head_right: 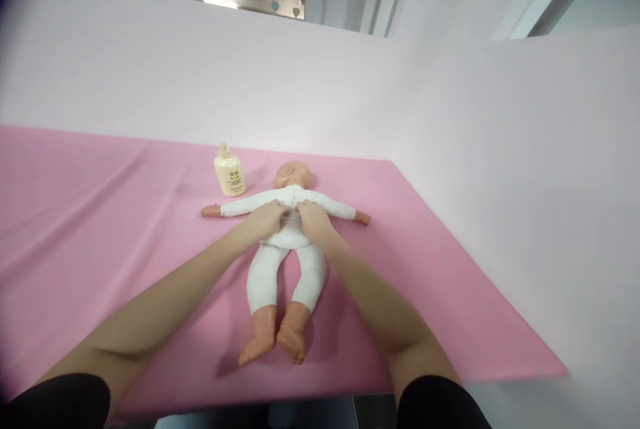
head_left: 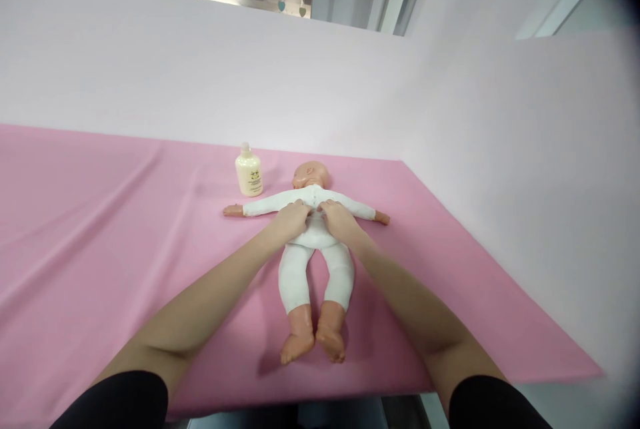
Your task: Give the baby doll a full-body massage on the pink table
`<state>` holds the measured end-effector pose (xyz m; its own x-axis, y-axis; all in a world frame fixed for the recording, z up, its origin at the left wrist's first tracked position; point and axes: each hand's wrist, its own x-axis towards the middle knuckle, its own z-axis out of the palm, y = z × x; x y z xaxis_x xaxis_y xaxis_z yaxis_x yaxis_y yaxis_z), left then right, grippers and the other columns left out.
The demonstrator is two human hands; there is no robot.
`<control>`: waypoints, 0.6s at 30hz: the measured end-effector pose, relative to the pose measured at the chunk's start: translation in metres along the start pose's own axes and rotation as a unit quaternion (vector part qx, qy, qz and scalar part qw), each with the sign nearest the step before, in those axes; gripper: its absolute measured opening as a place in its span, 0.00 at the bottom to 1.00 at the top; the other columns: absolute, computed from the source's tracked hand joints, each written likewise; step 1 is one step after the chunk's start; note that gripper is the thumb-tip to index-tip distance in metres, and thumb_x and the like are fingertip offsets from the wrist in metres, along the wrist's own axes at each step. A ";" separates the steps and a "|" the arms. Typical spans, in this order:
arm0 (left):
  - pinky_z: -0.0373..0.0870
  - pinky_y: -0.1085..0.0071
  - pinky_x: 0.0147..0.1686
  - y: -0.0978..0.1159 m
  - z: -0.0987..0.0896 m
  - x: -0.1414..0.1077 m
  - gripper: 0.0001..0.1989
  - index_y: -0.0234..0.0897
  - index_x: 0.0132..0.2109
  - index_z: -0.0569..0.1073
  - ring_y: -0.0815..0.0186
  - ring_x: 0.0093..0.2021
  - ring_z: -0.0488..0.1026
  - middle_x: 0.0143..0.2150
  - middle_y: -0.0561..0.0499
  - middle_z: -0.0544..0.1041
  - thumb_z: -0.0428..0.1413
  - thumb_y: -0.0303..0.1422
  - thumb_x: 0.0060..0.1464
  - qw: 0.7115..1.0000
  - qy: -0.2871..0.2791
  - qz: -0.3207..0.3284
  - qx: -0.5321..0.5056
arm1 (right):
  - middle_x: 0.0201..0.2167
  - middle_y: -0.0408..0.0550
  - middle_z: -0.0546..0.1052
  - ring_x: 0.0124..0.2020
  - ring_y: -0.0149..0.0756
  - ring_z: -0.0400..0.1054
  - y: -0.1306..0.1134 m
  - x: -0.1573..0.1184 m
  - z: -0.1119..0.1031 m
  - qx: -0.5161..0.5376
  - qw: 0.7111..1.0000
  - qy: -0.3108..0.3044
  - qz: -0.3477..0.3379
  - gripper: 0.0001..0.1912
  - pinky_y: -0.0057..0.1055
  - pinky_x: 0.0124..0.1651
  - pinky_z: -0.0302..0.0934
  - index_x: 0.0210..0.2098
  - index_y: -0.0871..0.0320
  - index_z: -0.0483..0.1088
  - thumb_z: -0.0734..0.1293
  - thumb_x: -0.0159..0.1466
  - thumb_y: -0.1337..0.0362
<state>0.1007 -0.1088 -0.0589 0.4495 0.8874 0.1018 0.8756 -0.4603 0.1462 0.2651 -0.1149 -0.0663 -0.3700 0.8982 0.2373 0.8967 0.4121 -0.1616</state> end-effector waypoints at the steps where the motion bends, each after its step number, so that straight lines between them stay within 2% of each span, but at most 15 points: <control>1: 0.64 0.66 0.37 -0.001 0.002 0.001 0.14 0.36 0.44 0.73 0.60 0.37 0.71 0.40 0.44 0.71 0.44 0.26 0.56 1.000 0.006 0.003 -0.003 | 0.43 0.52 0.73 0.44 0.37 0.65 0.000 0.000 0.000 0.002 1.000 0.002 0.001 0.15 0.31 0.49 0.57 0.44 0.62 0.68 0.55 0.63 0.78; 6: 0.64 0.67 0.39 -0.012 0.010 0.008 0.11 0.34 0.41 0.70 0.61 0.39 0.72 0.38 0.45 0.75 0.44 0.24 0.57 0.999 0.049 0.005 -0.016 | 0.43 0.54 0.74 0.45 0.38 0.66 0.000 0.003 0.001 0.007 1.000 0.000 0.025 0.13 0.30 0.48 0.56 0.44 0.64 0.68 0.55 0.64 0.76; 12: 0.65 0.67 0.40 -0.016 0.013 0.013 0.10 0.34 0.46 0.67 0.59 0.43 0.73 0.43 0.44 0.77 0.45 0.26 0.58 0.997 0.064 -0.012 -0.043 | 0.46 0.53 0.75 0.47 0.37 0.67 0.001 0.006 0.005 0.006 0.999 0.002 0.047 0.15 0.30 0.47 0.56 0.52 0.62 0.63 0.54 0.67 0.72; 18: 0.65 0.67 0.40 -0.010 0.011 0.010 0.13 0.31 0.52 0.63 0.58 0.45 0.74 0.44 0.41 0.77 0.45 0.32 0.62 0.995 0.069 -0.040 -0.054 | 0.43 0.53 0.76 0.45 0.39 0.69 0.001 0.007 0.007 0.023 0.998 0.025 0.048 0.15 0.30 0.45 0.57 0.52 0.64 0.64 0.56 0.67 0.68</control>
<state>0.0984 -0.0950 -0.0703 0.3439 0.9134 0.2176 0.8801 -0.3944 0.2643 0.2622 -0.1074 -0.0713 -0.2690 0.9257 0.2660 0.9149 0.3319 -0.2299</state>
